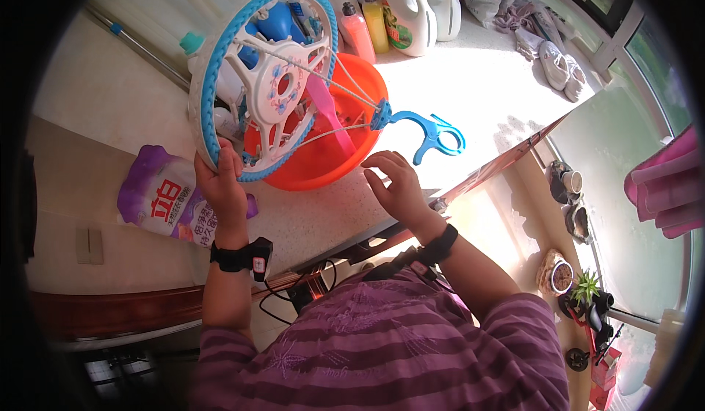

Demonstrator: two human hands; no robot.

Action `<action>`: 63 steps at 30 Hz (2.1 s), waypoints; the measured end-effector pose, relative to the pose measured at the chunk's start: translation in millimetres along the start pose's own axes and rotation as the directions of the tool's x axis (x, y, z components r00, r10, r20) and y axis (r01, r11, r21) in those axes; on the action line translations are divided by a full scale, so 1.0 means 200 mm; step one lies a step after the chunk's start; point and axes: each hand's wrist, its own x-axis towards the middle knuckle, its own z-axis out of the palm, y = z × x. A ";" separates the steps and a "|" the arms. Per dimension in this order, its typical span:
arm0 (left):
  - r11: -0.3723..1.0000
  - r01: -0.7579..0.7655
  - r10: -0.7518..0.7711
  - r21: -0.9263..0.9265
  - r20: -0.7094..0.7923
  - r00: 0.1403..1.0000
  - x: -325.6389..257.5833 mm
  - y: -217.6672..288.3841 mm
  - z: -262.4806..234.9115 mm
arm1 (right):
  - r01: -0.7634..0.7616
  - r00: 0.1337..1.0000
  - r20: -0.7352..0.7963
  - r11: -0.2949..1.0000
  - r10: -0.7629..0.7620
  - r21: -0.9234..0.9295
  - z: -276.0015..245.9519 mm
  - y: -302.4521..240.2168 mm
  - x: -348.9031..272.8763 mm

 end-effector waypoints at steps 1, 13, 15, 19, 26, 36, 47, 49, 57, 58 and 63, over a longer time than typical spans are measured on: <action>0.999 -0.021 0.021 -0.030 -0.002 1.000 0.01 0.01 -0.01 | -0.033 0.998 -0.059 0.999 0.031 -0.034 0.01 0.00 0.00; 0.994 -0.097 0.094 -0.051 -0.045 0.995 0.10 0.06 -0.03 | -0.006 0.952 0.286 0.941 0.109 -0.338 0.25 0.03 0.40; 0.995 -0.091 0.088 -0.047 -0.060 0.994 0.11 0.07 -0.04 | -0.116 0.828 0.457 0.897 0.324 -0.426 0.32 0.07 0.50; 0.994 -0.105 0.100 -0.041 -0.097 0.990 0.13 0.08 -0.05 | -0.112 0.852 0.427 0.904 0.301 -0.413 0.40 0.15 0.56; 0.992 -0.113 0.104 -0.048 -0.161 0.981 0.21 0.14 -0.11 | -0.256 0.828 0.358 0.859 0.432 -0.443 0.40 0.18 0.55; 0.967 0.014 -0.060 -0.254 -0.172 0.983 0.26 0.12 -0.20 | -0.261 0.965 0.067 0.961 0.255 0.097 0.31 0.19 0.57; 0.726 0.330 -0.399 -0.603 0.021 0.917 0.32 -0.19 -0.29 | -0.351 0.936 0.127 0.891 0.328 0.287 0.15 0.23 0.62; 0.678 0.374 -0.424 -0.633 0.080 0.902 0.33 -0.25 -0.31 | -0.219 0.971 0.104 0.975 0.214 0.043 0.14 0.23 0.60; 0.644 0.469 -0.522 -0.604 0.101 0.847 0.28 -0.35 -0.27 | -0.007 0.970 0.212 0.889 0.117 -0.457 0.18 0.18 0.52; 0.650 0.479 -0.502 -0.590 0.140 0.853 0.27 -0.35 -0.25 | -0.007 0.970 0.214 0.888 0.118 -0.461 0.18 0.18 0.52; 0.682 0.493 -0.528 -0.540 0.103 0.843 0.24 -0.37 -0.22 | 0.031 0.972 0.222 0.886 0.082 -0.463 0.18 0.18 0.51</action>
